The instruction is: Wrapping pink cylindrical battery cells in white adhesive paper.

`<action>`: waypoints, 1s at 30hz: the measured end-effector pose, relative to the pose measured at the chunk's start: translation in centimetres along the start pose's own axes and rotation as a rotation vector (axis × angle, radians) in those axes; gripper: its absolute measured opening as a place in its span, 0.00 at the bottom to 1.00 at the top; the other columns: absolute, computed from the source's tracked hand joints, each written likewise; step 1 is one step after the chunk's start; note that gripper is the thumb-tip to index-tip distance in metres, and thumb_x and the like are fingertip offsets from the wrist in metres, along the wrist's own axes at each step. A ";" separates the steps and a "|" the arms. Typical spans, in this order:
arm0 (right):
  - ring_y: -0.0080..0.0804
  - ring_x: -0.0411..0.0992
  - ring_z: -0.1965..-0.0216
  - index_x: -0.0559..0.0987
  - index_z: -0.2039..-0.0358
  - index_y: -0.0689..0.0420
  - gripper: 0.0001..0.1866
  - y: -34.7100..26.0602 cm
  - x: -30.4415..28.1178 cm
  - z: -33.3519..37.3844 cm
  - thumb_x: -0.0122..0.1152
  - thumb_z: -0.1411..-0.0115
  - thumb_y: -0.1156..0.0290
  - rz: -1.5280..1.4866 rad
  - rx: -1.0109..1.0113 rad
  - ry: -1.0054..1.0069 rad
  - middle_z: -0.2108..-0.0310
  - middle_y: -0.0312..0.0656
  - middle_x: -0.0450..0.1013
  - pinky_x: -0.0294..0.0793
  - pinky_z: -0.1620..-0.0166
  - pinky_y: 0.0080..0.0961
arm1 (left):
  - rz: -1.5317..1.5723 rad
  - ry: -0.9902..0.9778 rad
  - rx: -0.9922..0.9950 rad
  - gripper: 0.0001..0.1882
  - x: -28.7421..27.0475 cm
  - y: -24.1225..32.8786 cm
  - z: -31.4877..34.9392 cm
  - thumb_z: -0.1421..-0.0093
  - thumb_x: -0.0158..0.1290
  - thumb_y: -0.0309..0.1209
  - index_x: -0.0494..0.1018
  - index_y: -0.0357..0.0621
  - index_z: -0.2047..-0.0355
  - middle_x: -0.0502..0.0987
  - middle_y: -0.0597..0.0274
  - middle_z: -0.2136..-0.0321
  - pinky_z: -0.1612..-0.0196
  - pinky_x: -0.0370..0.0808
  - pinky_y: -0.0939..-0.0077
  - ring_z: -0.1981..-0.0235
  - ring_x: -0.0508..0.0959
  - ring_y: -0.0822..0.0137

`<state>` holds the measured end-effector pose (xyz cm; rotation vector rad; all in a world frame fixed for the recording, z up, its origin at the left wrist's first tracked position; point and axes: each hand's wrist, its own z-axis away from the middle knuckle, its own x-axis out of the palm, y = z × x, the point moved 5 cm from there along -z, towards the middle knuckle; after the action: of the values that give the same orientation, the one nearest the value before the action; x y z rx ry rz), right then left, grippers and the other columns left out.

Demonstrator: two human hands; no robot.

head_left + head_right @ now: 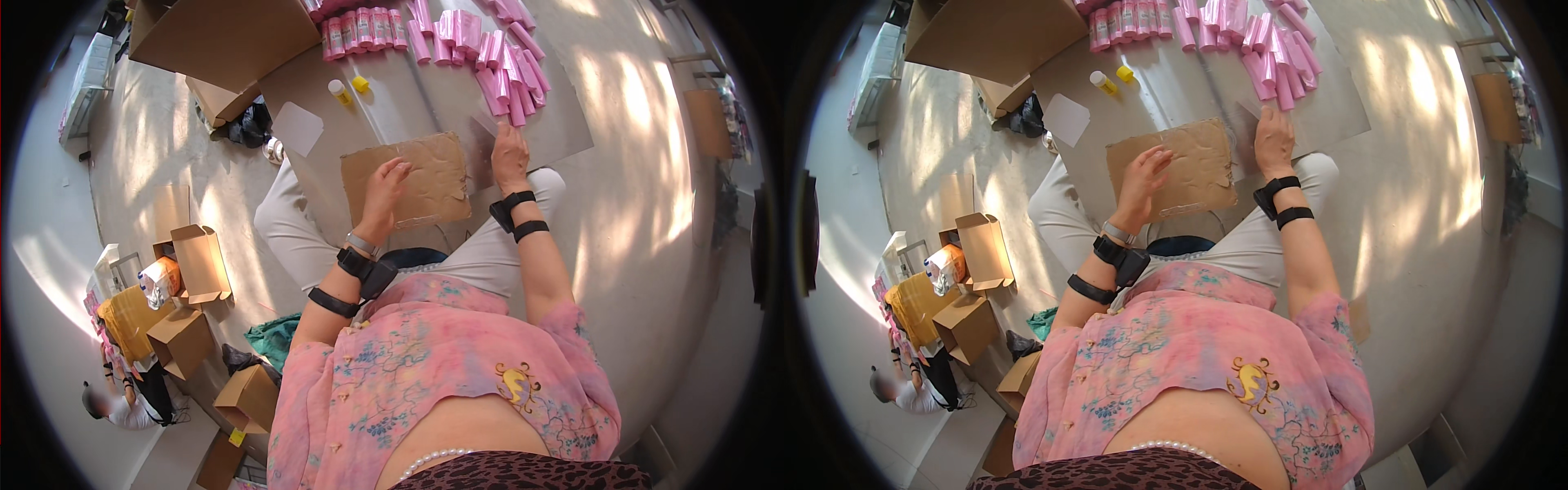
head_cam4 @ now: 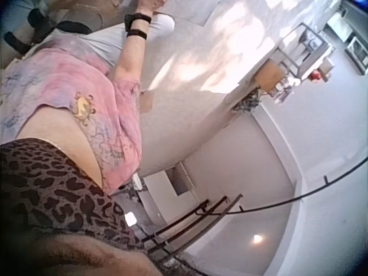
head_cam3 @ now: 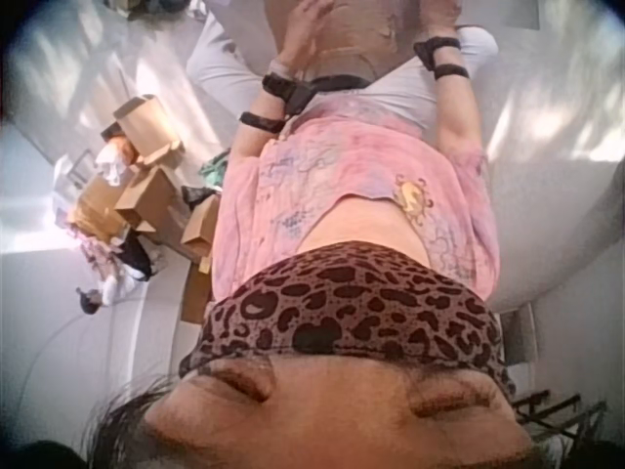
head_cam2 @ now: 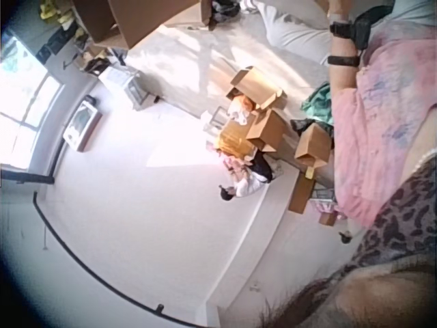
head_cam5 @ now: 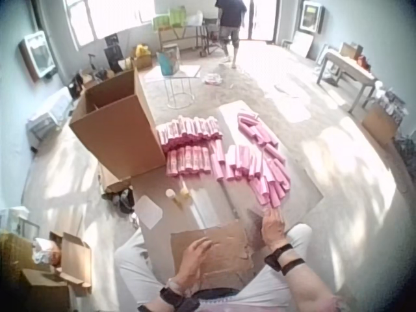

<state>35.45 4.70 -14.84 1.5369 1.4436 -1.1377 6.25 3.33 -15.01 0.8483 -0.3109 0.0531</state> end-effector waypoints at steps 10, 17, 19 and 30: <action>0.55 0.77 0.60 0.75 0.52 0.61 0.13 -2.5 -0.9 -0.3 0.53 0.37 0.76 -0.254 0.163 -0.079 0.65 0.54 0.77 0.76 0.56 0.47 | 0.030 0.061 0.011 0.22 -0.7 -0.3 -0.5 0.27 0.52 0.38 0.70 0.39 0.39 0.79 0.56 0.45 0.38 0.71 0.64 0.41 0.76 0.63; 0.55 0.80 0.60 0.80 0.57 0.66 0.15 -7.5 4.8 4.8 0.47 0.37 0.74 -1.054 0.530 -0.426 0.63 0.60 0.80 0.77 0.56 0.43 | -0.274 0.058 0.132 0.16 1.4 -2.2 -3.1 0.32 0.57 0.32 0.76 0.35 0.48 0.81 0.59 0.56 0.56 0.80 0.75 0.56 0.81 0.70; 0.41 0.79 0.60 0.80 0.55 0.66 0.15 -8.2 5.6 5.6 0.46 0.36 0.76 -1.093 0.597 -0.508 0.62 0.51 0.81 0.76 0.55 0.36 | -0.334 0.071 0.118 0.15 1.2 -2.7 -3.5 0.33 0.58 0.32 0.77 0.35 0.50 0.82 0.60 0.58 0.58 0.81 0.75 0.59 0.82 0.71; 0.59 0.78 0.56 0.79 0.56 0.66 0.14 -8.7 4.7 6.7 0.49 0.39 0.75 -0.856 0.578 -0.438 0.61 0.60 0.79 0.76 0.52 0.47 | -0.378 0.197 0.139 0.08 1.0 -4.8 -5.0 0.38 0.62 0.29 0.80 0.37 0.62 0.82 0.62 0.68 0.68 0.80 0.78 0.69 0.81 0.72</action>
<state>25.90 1.03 -21.05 0.8541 1.5557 -2.3911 9.29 3.81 -21.26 1.0199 0.0414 -0.1947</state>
